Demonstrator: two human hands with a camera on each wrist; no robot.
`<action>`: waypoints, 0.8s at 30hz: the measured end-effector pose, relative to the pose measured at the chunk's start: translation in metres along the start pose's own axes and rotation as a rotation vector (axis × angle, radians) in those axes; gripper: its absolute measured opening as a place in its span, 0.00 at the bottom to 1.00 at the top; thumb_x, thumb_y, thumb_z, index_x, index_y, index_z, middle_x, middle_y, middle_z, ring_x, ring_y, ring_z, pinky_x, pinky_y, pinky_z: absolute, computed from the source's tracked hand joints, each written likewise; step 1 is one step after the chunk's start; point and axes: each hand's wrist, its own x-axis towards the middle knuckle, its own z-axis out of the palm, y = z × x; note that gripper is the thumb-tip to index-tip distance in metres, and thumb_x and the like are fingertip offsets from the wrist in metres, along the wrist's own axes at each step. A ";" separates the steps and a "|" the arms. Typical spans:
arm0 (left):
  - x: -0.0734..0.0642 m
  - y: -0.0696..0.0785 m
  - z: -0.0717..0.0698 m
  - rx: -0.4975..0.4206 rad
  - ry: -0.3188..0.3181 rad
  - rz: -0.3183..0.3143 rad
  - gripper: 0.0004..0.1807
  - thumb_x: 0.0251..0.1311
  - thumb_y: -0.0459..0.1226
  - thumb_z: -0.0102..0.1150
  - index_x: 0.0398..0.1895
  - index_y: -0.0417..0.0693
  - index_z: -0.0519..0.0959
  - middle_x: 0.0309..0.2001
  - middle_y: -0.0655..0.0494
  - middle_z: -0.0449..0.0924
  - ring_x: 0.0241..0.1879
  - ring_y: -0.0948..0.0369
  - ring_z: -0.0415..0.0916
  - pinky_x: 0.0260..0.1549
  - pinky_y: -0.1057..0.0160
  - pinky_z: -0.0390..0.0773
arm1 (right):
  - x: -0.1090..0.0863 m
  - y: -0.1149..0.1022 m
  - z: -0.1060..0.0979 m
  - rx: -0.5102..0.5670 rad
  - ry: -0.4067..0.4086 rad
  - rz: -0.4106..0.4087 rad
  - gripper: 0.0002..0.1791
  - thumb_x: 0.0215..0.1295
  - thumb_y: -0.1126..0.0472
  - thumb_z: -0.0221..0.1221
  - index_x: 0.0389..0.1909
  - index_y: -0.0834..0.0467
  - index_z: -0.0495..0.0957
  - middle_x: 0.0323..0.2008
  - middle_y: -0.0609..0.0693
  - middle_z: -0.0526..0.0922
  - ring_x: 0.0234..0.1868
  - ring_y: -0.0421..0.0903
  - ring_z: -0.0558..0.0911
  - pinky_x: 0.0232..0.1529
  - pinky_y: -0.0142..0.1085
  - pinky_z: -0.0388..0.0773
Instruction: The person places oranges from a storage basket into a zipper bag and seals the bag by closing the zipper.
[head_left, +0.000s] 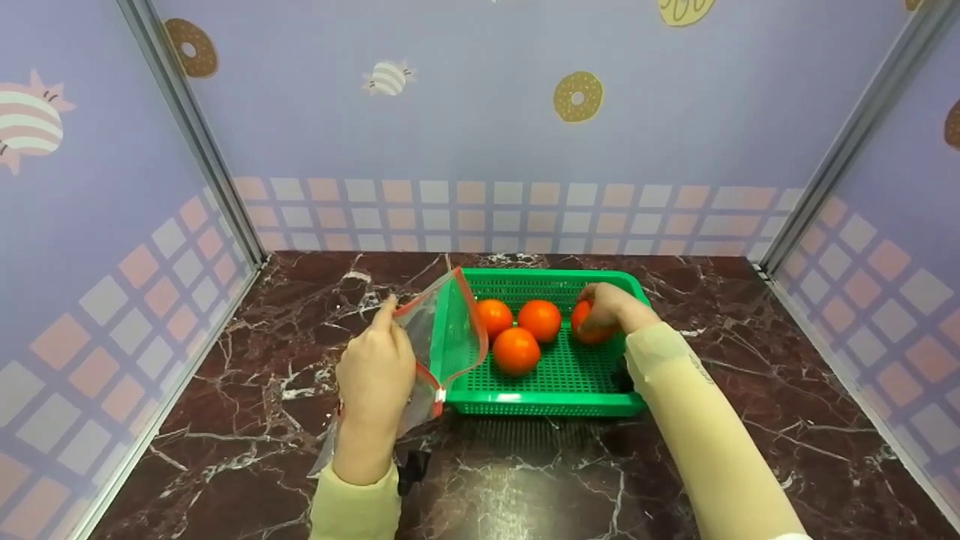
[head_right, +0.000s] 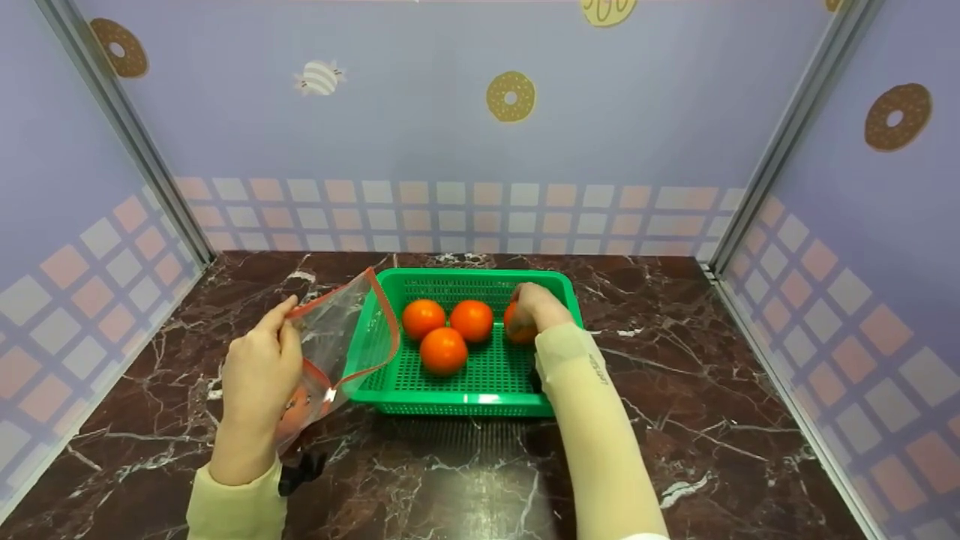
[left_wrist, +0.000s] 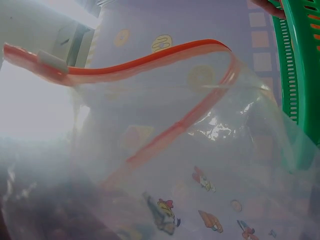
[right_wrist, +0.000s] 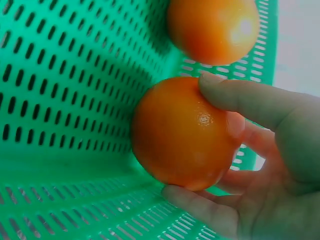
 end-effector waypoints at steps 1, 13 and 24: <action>0.000 0.000 0.000 -0.001 -0.004 -0.003 0.23 0.73 0.31 0.44 0.66 0.42 0.79 0.11 0.57 0.59 0.11 0.63 0.48 0.13 0.64 0.52 | -0.001 0.000 -0.001 0.017 0.000 -0.002 0.35 0.56 0.65 0.70 0.67 0.64 0.73 0.61 0.69 0.76 0.50 0.55 0.78 0.47 0.42 0.80; 0.000 0.001 0.000 0.010 -0.014 -0.023 0.23 0.73 0.31 0.44 0.66 0.43 0.79 0.11 0.56 0.61 0.12 0.63 0.49 0.13 0.63 0.52 | -0.017 -0.023 -0.015 0.193 0.056 -0.138 0.36 0.61 0.62 0.70 0.70 0.55 0.71 0.64 0.67 0.76 0.59 0.62 0.79 0.58 0.52 0.79; 0.000 0.002 0.000 0.012 0.005 -0.006 0.22 0.73 0.32 0.44 0.65 0.43 0.80 0.11 0.57 0.59 0.11 0.63 0.48 0.13 0.63 0.52 | -0.053 -0.060 -0.027 0.284 0.089 -0.304 0.35 0.60 0.60 0.72 0.69 0.45 0.73 0.66 0.57 0.75 0.56 0.57 0.82 0.52 0.48 0.83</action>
